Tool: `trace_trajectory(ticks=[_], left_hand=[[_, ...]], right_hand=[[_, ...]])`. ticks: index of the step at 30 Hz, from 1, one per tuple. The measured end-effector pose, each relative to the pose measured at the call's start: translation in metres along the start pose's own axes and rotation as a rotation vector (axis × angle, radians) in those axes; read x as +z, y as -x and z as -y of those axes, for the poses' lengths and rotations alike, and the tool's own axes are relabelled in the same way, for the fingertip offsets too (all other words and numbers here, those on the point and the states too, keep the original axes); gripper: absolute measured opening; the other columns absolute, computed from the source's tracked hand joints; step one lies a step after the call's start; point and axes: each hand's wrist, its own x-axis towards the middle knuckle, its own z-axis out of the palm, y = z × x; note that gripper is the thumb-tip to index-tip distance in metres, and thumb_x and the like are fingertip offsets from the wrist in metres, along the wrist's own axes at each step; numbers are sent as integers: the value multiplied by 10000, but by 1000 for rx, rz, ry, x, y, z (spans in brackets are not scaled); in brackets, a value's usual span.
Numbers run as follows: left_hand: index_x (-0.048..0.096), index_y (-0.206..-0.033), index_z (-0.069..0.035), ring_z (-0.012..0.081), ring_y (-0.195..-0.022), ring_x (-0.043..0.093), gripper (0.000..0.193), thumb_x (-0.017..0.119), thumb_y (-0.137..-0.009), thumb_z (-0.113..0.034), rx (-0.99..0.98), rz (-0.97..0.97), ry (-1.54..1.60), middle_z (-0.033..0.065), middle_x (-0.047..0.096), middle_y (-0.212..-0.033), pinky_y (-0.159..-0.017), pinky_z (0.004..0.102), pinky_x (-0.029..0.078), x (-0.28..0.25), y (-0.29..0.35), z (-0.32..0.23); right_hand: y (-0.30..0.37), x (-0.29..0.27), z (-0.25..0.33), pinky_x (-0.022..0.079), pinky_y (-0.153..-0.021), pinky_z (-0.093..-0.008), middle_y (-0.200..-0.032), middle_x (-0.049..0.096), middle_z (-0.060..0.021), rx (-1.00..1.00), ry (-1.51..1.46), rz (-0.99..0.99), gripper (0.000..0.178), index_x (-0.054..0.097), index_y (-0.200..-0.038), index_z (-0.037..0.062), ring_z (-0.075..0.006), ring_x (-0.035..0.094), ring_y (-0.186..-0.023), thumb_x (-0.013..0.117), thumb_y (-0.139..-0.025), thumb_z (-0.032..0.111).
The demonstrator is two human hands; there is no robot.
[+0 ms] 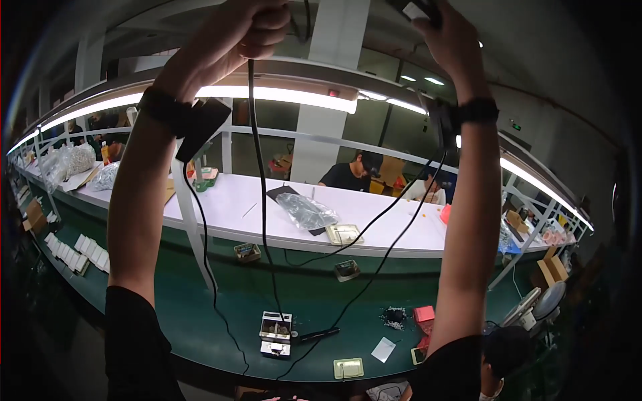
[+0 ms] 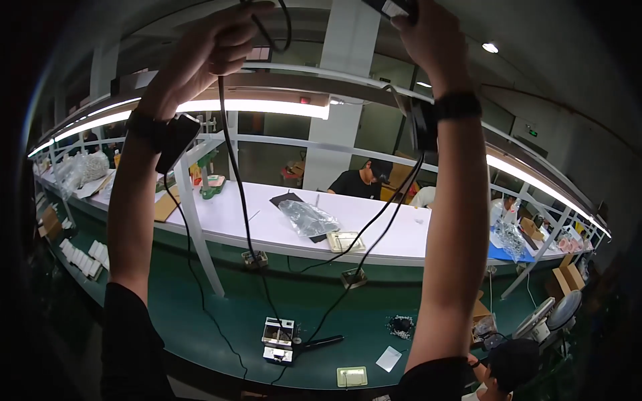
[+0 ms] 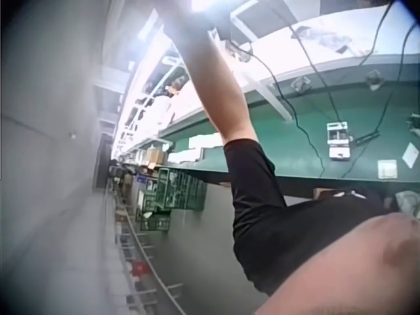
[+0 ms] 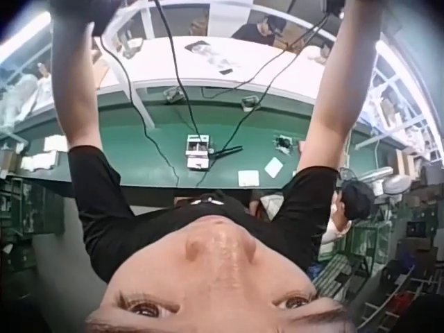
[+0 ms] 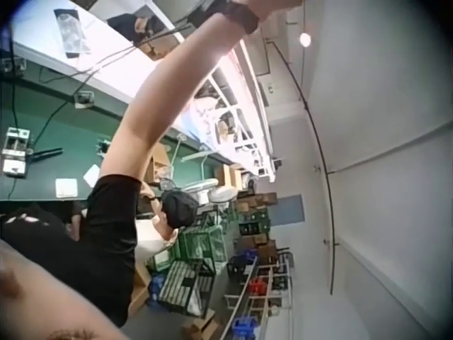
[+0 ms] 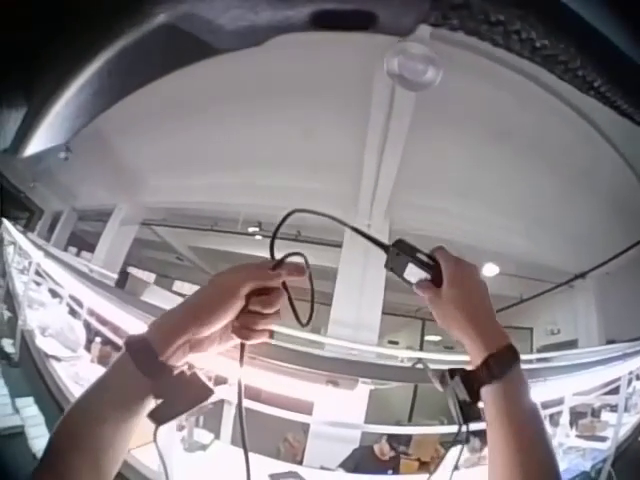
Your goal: Inspecting, testing, and sorting electronic modules and cables at a factory workstation.
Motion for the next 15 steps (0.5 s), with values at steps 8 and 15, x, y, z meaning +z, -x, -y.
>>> trace_trajectory(ticks=[8,15], left_hand=[[694,-1050,-51,47,-518,324,314,496,-1082,-293,-519,-776,-749,-95,379,-622,-457,247,253,-2,3,-6],[741,-934,-12,105,-560,472,331,569,-1032,-277,-758,-788,-1502,-6,550,-615,-519,326,373,27,-11,13]], right_hand=[[8,9,-19,558,-752,-357,-1003,726,-131,64,-59,845,316,676,-1134,7,-232,710,-862,711,-943,257],[160,-112,81,529,-716,-284,-855,684,-67,206,-383,-8,210,714,-1051,19,-151,640,-740,604,-989,187]])
